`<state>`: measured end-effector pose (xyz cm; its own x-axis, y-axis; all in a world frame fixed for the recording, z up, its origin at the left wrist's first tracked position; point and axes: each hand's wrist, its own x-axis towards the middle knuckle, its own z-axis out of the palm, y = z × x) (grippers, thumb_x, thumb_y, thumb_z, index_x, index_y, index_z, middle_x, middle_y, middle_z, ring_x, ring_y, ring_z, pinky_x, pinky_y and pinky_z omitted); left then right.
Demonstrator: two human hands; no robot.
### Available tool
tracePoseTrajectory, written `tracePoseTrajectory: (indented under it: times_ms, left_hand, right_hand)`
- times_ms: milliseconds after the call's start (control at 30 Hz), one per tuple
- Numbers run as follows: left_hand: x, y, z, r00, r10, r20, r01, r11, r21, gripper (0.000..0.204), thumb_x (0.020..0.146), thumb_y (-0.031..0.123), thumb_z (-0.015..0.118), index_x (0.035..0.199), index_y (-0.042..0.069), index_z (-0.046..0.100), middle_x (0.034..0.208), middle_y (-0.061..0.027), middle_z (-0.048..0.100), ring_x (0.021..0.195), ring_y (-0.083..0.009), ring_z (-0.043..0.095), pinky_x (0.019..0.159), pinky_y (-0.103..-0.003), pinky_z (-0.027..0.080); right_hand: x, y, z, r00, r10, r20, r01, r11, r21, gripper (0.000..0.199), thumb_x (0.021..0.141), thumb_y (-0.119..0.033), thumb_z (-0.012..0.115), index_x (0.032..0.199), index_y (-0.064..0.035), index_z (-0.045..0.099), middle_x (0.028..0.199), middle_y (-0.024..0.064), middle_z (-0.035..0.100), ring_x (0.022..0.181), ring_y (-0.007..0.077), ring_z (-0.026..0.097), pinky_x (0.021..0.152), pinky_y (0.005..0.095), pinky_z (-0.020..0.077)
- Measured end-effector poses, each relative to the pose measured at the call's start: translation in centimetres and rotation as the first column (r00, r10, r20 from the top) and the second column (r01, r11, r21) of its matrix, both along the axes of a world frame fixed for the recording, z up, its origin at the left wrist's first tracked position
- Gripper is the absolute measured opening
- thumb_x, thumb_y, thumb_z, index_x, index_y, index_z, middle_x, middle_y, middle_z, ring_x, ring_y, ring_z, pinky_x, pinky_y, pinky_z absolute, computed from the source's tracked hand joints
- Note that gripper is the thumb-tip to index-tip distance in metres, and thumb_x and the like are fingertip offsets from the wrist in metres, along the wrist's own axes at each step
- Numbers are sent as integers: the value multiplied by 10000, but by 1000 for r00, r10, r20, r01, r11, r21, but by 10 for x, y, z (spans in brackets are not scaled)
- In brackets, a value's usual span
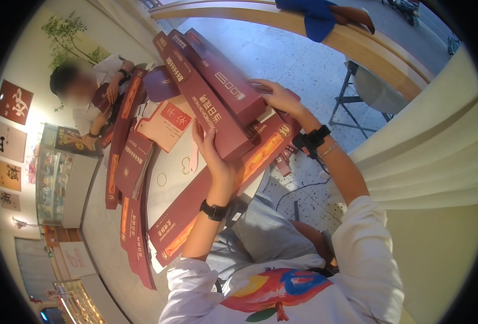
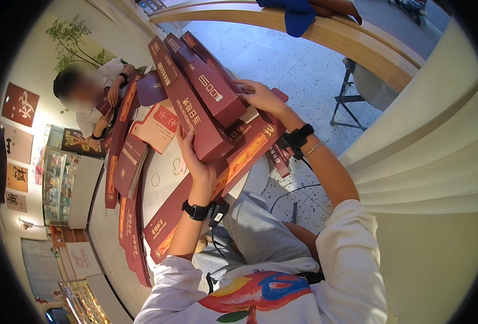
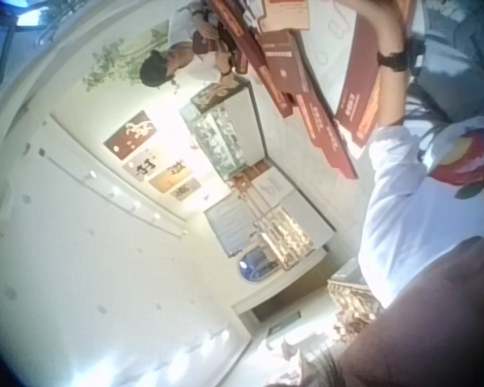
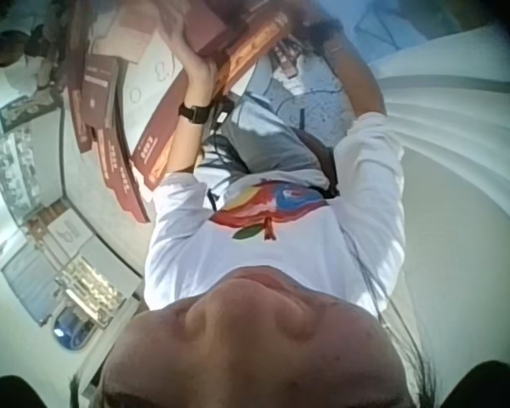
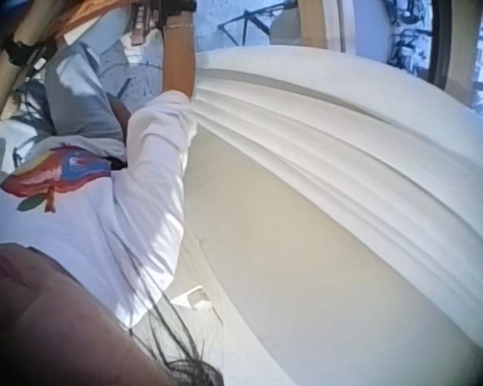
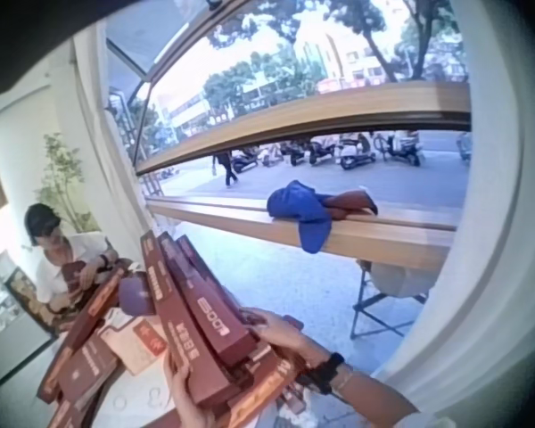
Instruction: The person assembles multiple long, flat, maroon cardboard boxes by folding the flaps and securing them with adhesive tape. The person works at a table, handling the boxes one at a time, folding the sides, and applying tape to close them.
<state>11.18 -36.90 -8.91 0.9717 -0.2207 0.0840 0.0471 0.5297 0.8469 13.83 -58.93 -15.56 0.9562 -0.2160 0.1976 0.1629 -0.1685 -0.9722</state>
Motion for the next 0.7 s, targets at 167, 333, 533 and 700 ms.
tracePoseTrajectory:
  times_ms: [167, 333, 533, 700]
  left_hand:
    - [-17, 1, 11, 999, 12, -46, -7, 996, 94, 581, 933, 245, 554, 1431, 82, 303, 1403, -86, 401, 1265, -207, 432, 1040, -346, 381]
    - [-3, 9, 7, 1000, -22, 14, 18, 969, 245, 609, 925, 259, 602, 1416, 79, 292, 1376, -98, 411, 1266, -209, 427, 1035, -343, 379]
    - [15, 20, -11, 994, -110, 17, 103, 968, 227, 762, 925, 324, 607, 1492, 84, 158, 1522, -137, 175, 1382, -263, 271, 1113, -399, 251]
    - [20, 28, -8, 994, -108, -4, 106, 968, 227, 821, 917, 427, 589, 1511, 99, 127, 1549, -136, 138, 1422, -266, 191, 1128, -432, 199]
  right_hand:
    - [-19, -17, 17, 950, 255, -179, -240, 965, 100, 545, 914, -112, 552, 1436, -97, 398, 1316, 198, 549, 1210, 263, 540, 1017, 355, 430]
    - [-19, -22, 19, 947, 271, -172, -288, 954, -80, 549, 955, -272, 515, 1448, -81, 368, 1397, 188, 471, 1273, 261, 474, 1057, 370, 376]
    - [-10, -6, 36, 977, 106, -187, -98, 994, 50, 853, 899, -714, 324, 1483, -93, 291, 1518, 138, 300, 1336, 272, 371, 1046, 364, 350]
    - [-8, 1, 51, 981, 91, -173, -85, 996, 42, 894, 875, -748, 320, 1494, -105, 272, 1528, 126, 281, 1351, 279, 352, 1060, 382, 325]
